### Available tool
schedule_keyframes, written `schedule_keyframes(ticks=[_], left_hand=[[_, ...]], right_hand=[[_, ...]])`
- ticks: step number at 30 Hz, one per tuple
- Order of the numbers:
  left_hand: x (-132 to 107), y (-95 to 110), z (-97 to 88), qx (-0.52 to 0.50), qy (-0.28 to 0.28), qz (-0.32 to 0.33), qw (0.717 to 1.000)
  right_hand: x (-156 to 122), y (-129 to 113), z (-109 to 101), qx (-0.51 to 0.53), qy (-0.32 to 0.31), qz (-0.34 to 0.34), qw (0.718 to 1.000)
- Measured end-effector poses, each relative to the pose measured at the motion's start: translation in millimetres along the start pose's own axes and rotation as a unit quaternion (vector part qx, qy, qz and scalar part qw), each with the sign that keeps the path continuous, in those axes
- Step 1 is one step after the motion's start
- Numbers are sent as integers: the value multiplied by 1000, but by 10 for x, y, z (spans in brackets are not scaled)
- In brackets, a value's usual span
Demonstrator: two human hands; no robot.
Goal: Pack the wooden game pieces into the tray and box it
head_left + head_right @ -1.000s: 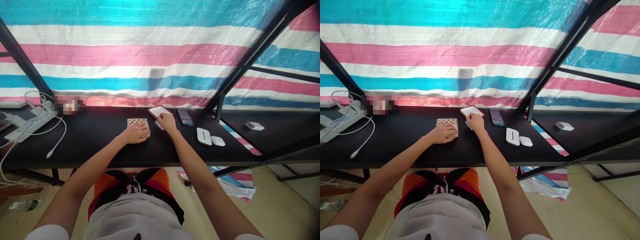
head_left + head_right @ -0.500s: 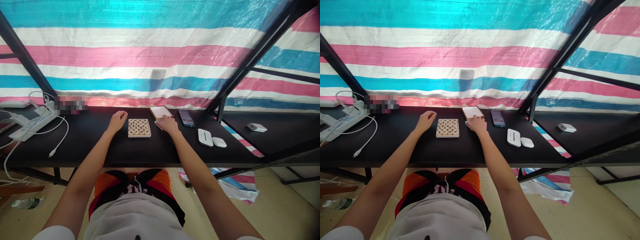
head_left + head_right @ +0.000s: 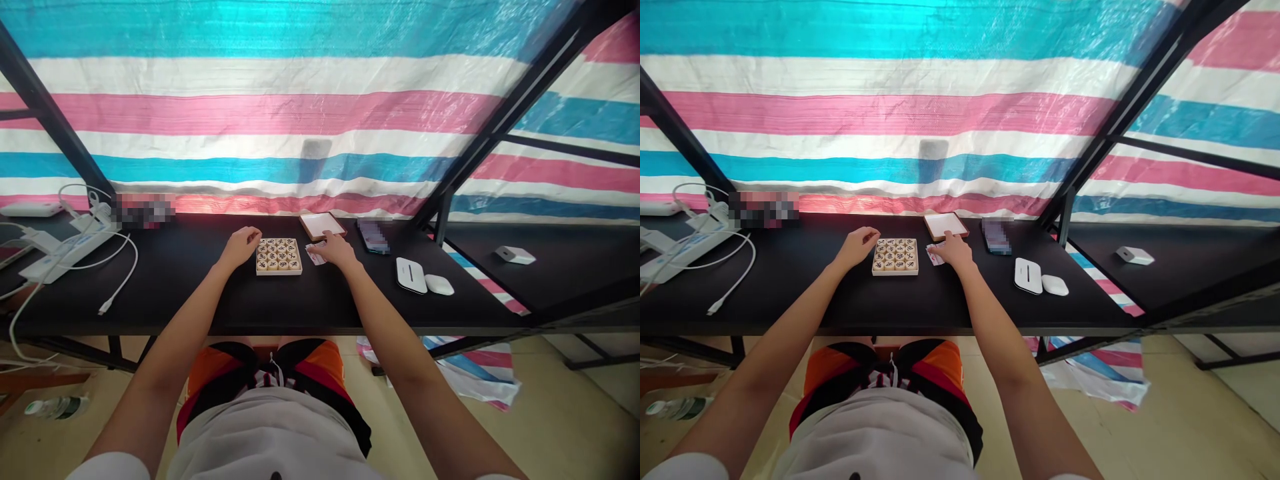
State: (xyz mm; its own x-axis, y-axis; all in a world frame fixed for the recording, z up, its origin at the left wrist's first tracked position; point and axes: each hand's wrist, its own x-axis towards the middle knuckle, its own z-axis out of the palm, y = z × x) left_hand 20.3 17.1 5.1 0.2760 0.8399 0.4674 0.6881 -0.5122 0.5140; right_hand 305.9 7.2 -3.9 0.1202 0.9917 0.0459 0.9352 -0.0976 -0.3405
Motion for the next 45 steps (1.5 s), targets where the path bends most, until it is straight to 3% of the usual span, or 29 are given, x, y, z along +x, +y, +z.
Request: schedule_keyframes(ticks=[6, 12, 16, 27, 30, 36, 45], left_hand=[[-4, 2, 0, -1, -5, 2, 1000], [-9, 19, -10, 0, -9, 4, 1000], [-7, 1, 1, -3, -15, 3, 1000], [-12, 17, 1, -4, -21, 9, 1000], [-17, 33, 14, -10, -24, 17, 1000], [-20, 76, 38, -15, -35, 35, 999], [-17, 79, 40, -10, -39, 38, 998]], right_hand=[[-31, -91, 18, 13, 21, -56, 998], [52, -66, 136, 52, 14, -181, 982], [114, -32, 189, 101, 20, -226, 969], [86, -106, 141, 264, 190, -247, 913], [97, -118, 144, 300, 198, -227, 905], [104, -111, 174, 286, 131, -199, 928], [84, -82, 167, 137, 66, -197, 968]])
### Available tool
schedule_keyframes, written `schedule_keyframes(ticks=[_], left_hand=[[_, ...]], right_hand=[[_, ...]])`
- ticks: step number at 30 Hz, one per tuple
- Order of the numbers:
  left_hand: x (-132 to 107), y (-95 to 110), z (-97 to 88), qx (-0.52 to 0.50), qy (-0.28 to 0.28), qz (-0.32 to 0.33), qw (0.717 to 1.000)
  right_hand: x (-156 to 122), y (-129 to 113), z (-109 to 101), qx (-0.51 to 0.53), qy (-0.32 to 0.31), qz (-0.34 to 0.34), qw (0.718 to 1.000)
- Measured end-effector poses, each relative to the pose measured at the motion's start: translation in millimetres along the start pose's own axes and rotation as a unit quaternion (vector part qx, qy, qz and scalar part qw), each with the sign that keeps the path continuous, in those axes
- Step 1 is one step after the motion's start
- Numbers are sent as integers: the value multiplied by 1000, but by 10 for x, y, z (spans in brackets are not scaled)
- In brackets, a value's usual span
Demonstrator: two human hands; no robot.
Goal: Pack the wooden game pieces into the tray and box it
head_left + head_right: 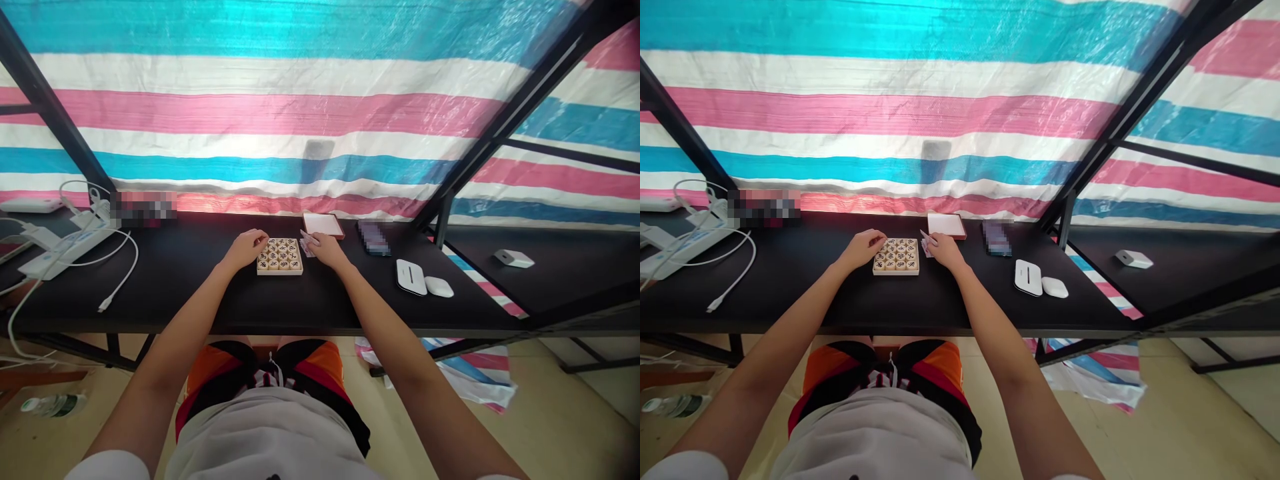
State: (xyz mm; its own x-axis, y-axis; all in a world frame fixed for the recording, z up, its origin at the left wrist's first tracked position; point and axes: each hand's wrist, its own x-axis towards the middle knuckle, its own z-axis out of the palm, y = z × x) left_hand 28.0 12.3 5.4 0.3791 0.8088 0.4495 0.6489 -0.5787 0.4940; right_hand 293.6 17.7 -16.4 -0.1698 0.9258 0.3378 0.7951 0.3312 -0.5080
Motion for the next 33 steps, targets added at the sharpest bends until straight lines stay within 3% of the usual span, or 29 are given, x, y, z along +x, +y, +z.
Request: schedule_keyframes(ticks=[4, 7, 9, 12, 14, 17, 20, 23, 28, 30, 33], left_hand=[[0, -12, 1, 1, -4, 0, 1000], [1, -11, 1, 6, -7, -1, 1000], [0, -3, -3, 10, -8, 1, 1000], [-7, 30, -20, 16, -10, 0, 1000], [-17, 72, -31, 25, -12, 12, 1000], [-31, 163, -21, 53, -7, 70, 996], [-41, 261, 30, 58, -9, 135, 989], [-53, 335, 75, 24, -35, 156, 987], [-67, 376, 97, -26, -60, 122, 990], [-60, 365, 117, -20, -46, 89, 995], [-38, 324, 141, -23, -15, 31, 999]], right_hand=[[-2, 4, -37, 33, 26, 35, 999], [19, -4, -56, 163, 64, 63, 983], [34, -8, -53, 305, 61, 84, 947], [31, -29, -32, 496, 1, 100, 862], [6, -70, -17, 551, -54, 95, 827], [-45, -160, -3, 576, -121, 76, 805], [-80, -235, 10, 569, -162, 61, 804], [-86, -261, 24, 551, -164, 54, 817], [-75, -280, 23, 479, -98, 27, 872], [-81, -313, 15, 443, -80, 13, 893], [-100, -377, 11, 427, -71, 3, 901]])
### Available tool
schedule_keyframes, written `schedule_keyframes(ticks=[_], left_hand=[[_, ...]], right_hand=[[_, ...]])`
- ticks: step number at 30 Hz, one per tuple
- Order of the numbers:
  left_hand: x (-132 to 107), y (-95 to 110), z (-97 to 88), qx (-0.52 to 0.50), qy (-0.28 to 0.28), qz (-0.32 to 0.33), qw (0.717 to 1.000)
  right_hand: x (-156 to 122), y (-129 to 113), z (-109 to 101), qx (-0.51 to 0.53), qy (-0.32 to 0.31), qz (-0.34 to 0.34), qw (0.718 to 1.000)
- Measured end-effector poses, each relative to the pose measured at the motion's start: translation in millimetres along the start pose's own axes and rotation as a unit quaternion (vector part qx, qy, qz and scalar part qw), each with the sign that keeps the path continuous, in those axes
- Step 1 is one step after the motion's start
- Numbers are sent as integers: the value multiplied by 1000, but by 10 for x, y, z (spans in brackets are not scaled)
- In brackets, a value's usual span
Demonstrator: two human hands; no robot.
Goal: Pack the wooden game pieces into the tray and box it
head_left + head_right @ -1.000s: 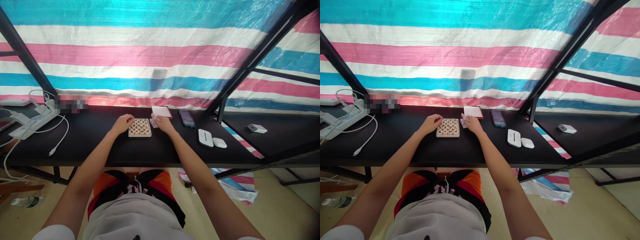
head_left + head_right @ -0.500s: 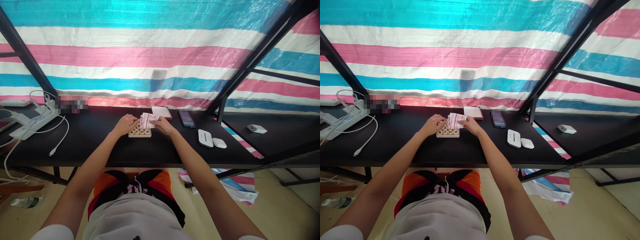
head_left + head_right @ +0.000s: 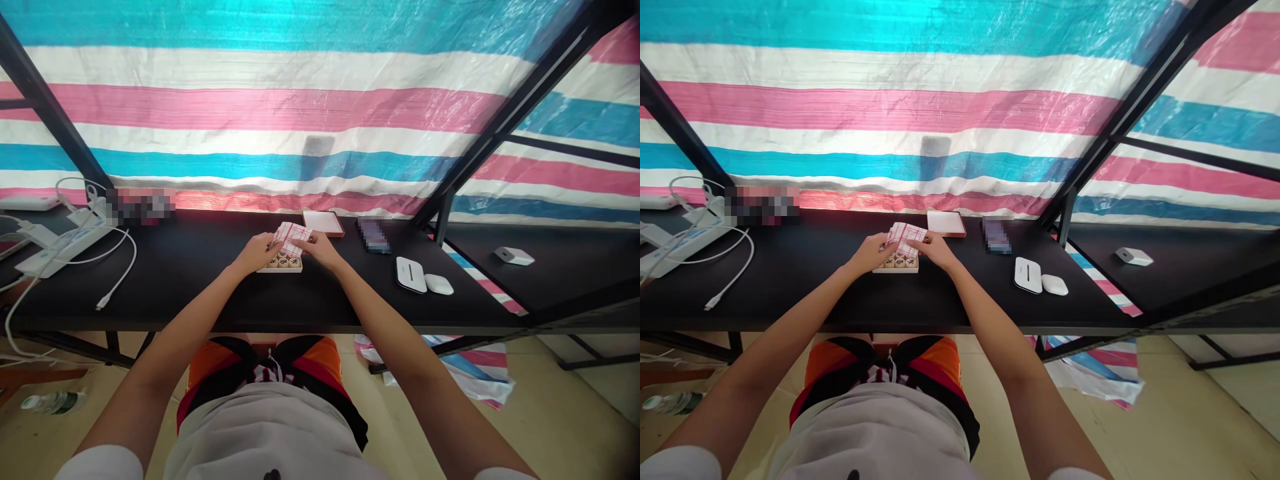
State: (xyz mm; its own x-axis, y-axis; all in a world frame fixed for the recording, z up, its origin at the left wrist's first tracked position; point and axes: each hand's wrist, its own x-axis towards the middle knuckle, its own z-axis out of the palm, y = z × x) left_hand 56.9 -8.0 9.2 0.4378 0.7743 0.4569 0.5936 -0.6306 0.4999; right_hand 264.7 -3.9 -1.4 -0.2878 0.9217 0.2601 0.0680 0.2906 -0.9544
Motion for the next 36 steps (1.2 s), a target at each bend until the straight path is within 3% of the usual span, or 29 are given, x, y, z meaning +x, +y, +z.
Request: schedule_keyframes(ticks=[8, 15, 20, 26, 31, 36], left_hand=[[14, -158, -144, -48, 19, -37, 998], [26, -178, -132, -17, 31, -57, 998], [25, -194, -149, -175, 5, -130, 976], [52, -245, -183, -307, 25, -156, 938], [48, -268, -159, -277, 31, -156, 948], [56, -319, -110, -269, 35, -160, 949]], right_hand=[[31, 60, -12, -58, 21, -32, 998], [8, 12, -21, -122, 25, -42, 991], [25, 55, 17, -122, 44, -76, 989], [5, 61, 2, -251, 52, -169, 952], [-12, 51, -12, -285, 41, -212, 934], [-23, 31, 20, -306, 42, -210, 928]])
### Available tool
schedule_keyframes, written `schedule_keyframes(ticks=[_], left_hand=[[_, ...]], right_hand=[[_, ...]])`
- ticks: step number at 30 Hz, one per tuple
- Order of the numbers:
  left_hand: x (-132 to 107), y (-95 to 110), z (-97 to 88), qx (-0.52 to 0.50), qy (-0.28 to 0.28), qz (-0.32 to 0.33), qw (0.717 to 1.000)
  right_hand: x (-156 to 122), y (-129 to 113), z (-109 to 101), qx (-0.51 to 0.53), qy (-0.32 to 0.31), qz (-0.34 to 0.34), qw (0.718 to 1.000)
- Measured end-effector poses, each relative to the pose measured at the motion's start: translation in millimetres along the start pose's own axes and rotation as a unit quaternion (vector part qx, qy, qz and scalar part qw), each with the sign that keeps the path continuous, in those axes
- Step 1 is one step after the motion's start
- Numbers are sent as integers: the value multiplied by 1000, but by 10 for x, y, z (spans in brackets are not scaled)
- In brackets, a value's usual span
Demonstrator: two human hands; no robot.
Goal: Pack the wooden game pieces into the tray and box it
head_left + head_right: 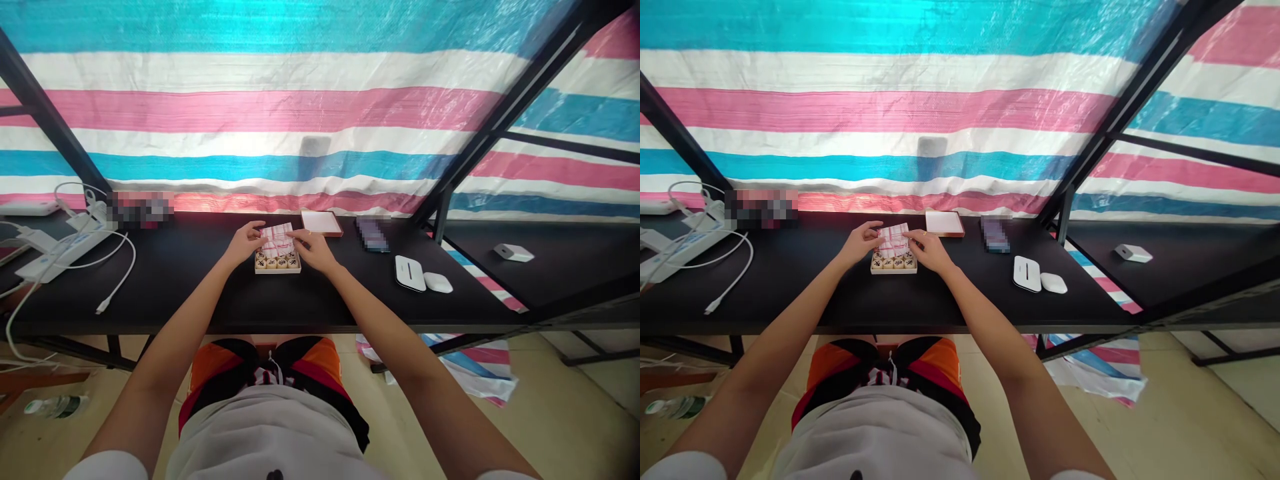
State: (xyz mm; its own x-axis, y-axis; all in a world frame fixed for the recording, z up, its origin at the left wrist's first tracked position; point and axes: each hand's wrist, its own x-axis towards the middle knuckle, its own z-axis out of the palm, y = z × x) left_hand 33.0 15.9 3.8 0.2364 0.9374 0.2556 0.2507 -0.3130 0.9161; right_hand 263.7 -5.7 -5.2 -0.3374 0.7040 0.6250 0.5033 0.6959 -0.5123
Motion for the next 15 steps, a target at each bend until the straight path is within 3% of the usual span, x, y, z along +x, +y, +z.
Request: schedule_keyframes(ticks=[10, 15], left_hand=[[-8, 47, 26, -9, -5, -21, 1000], [-27, 50, 30, -8, -28, 1, 1000]], right_hand=[[-18, -131, -32, -11, 0, -40, 999], [-24, -112, 15, -42, 10, -63, 997]])
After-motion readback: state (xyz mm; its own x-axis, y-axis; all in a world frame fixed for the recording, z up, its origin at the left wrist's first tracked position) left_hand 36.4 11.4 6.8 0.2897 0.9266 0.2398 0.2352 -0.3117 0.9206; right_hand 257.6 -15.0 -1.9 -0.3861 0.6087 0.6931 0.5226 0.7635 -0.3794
